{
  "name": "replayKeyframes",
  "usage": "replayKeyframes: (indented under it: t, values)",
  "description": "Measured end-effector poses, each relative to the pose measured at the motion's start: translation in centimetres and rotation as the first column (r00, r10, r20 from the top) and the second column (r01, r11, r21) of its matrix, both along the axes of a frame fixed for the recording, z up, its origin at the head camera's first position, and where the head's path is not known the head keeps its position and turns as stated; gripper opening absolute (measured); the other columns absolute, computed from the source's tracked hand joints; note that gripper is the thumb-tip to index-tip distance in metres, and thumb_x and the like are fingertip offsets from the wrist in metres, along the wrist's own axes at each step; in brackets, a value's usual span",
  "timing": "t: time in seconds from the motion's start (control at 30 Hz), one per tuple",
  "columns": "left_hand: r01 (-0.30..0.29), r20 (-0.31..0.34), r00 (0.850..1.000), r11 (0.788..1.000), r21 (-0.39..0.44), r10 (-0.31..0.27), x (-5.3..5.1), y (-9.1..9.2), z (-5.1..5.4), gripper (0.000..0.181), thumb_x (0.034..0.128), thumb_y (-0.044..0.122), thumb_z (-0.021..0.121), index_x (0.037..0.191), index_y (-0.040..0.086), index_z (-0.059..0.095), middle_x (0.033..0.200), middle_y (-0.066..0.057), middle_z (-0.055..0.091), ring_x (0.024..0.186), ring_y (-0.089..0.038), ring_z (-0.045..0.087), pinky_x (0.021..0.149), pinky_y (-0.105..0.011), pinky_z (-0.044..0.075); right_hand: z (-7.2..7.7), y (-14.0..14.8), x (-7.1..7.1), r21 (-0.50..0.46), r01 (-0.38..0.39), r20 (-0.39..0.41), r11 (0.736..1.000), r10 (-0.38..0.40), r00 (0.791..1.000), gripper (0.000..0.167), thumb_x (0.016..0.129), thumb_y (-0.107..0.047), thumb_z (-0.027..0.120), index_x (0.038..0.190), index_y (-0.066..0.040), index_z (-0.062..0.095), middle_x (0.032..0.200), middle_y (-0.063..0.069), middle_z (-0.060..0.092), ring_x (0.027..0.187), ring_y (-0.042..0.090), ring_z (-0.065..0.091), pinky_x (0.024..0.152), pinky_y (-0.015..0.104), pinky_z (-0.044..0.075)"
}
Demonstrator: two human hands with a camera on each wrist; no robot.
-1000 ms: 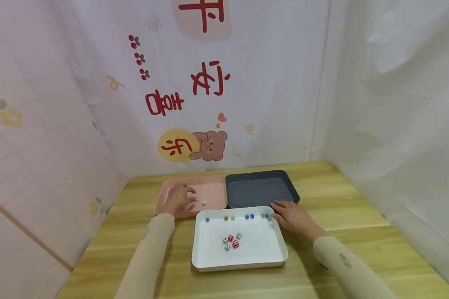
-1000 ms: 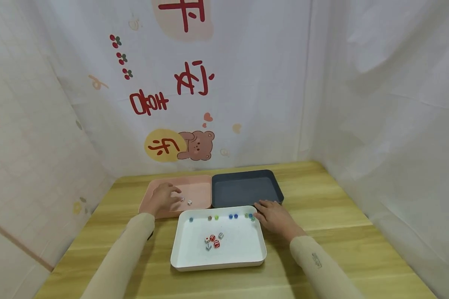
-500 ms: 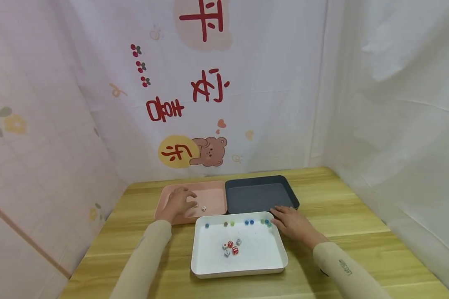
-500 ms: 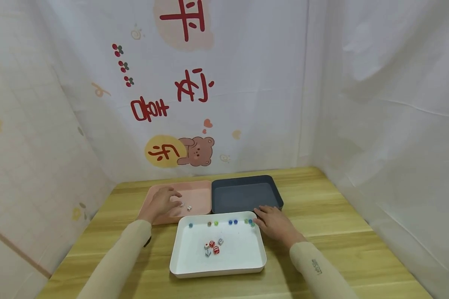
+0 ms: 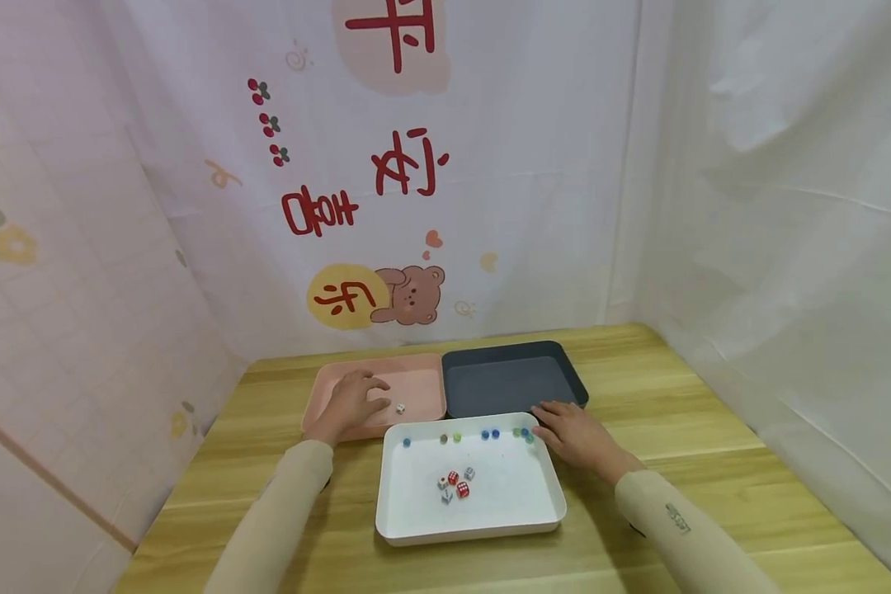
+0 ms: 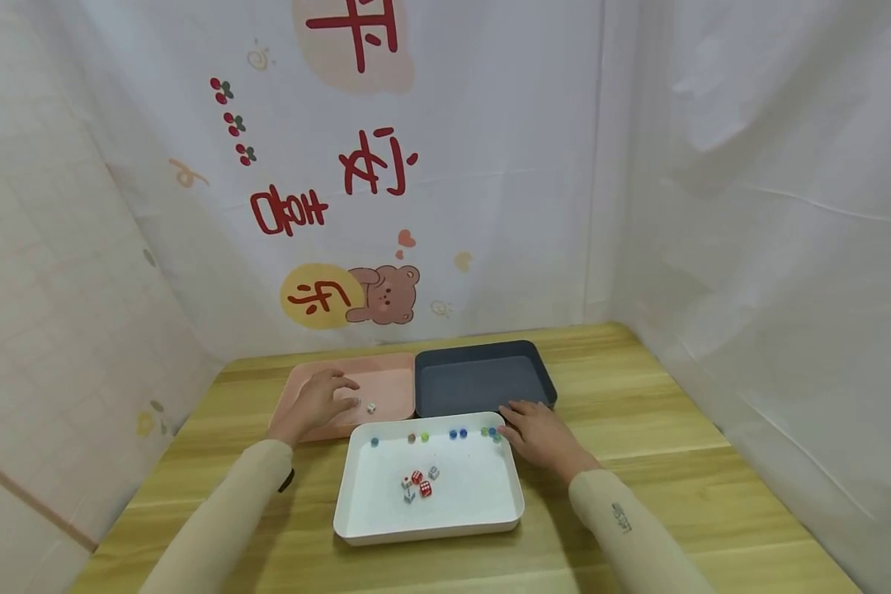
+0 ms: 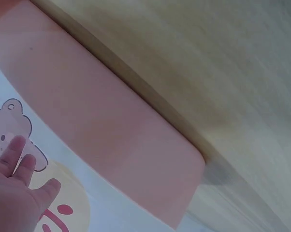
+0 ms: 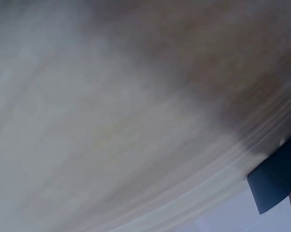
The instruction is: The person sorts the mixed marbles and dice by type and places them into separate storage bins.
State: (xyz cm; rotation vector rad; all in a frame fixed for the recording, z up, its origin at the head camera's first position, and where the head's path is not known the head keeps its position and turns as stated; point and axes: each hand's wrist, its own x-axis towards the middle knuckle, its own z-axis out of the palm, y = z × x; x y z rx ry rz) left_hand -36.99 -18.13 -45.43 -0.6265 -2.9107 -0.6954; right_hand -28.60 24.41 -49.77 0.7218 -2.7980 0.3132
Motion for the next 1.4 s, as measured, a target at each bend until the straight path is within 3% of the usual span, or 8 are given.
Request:
replayKeyframes:
  t: [0.2,0.57,0.9,1.13,1.4]
  values:
    - [-0.002,0.041,0.999,1.0,0.029,0.001,0.5,0.3,0.2,0.031,0.0945,0.024,0.07,0.12,0.007,0.07,0.146,-0.025,0.044,0.137,-0.042,0.035,0.113,-0.06,0.024,0.2,-0.1,0.0,-0.006,-0.001,-0.001,1.0,0.001,1.0,0.045,0.102,-0.03,0.056,0.136,-0.001,0.059,0.135,0.023,0.057,0.125,0.043,0.052,0.106,0.06,0.036]
    - [0.109,0.01,0.994,0.99,0.086,-0.111,2.5,1.3,0.8,0.027,0.0927,0.019,0.071,0.116,0.006,0.073,0.144,-0.026,0.045,0.136,-0.045,0.035,0.11,-0.063,0.027,0.1,0.1,0.0,-0.009,0.008,0.025,1.0,-0.008,1.0,0.047,0.102,-0.032,0.055,0.138,-0.001,0.057,0.137,0.023,0.055,0.127,0.043,0.05,0.107,0.06,0.035]
    - [0.15,0.049,0.987,0.987,0.057,-0.153,4.9,3.4,0.7,0.025,0.0883,0.024,0.077,0.112,0.016,0.076,0.145,-0.016,0.047,0.137,-0.037,0.037,0.111,-0.058,0.029,0.3,0.0,0.0,-0.01,-0.007,0.03,1.0,0.007,1.0,0.047,0.102,-0.031,0.055,0.138,0.0,0.057,0.138,0.023,0.055,0.128,0.043,0.05,0.107,0.061,0.034]
    - [0.265,0.068,0.961,0.964,0.034,-0.267,6.8,4.8,0.5,0.026,0.087,0.025,0.078,0.111,0.016,0.076,0.145,-0.017,0.047,0.14,-0.038,0.033,0.113,-0.061,0.023,0.6,0.0,0.0,-0.009,-0.012,0.013,1.0,0.012,1.0,0.045,0.101,-0.029,0.057,0.136,0.0,0.059,0.136,0.023,0.057,0.126,0.043,0.052,0.106,0.061,0.036]
    - [0.369,0.088,0.927,0.928,-0.046,-0.364,8.1,5.8,-1.0,0.026,0.0868,0.029,0.078,0.111,0.02,0.076,0.146,-0.01,0.048,0.141,-0.034,0.032,0.115,-0.058,0.021,0.3,0.0,0.0,-0.013,-0.017,0.009,1.0,0.017,1.0,0.046,0.101,-0.029,0.057,0.136,0.0,0.059,0.136,0.024,0.056,0.126,0.044,0.052,0.105,0.061,0.037]
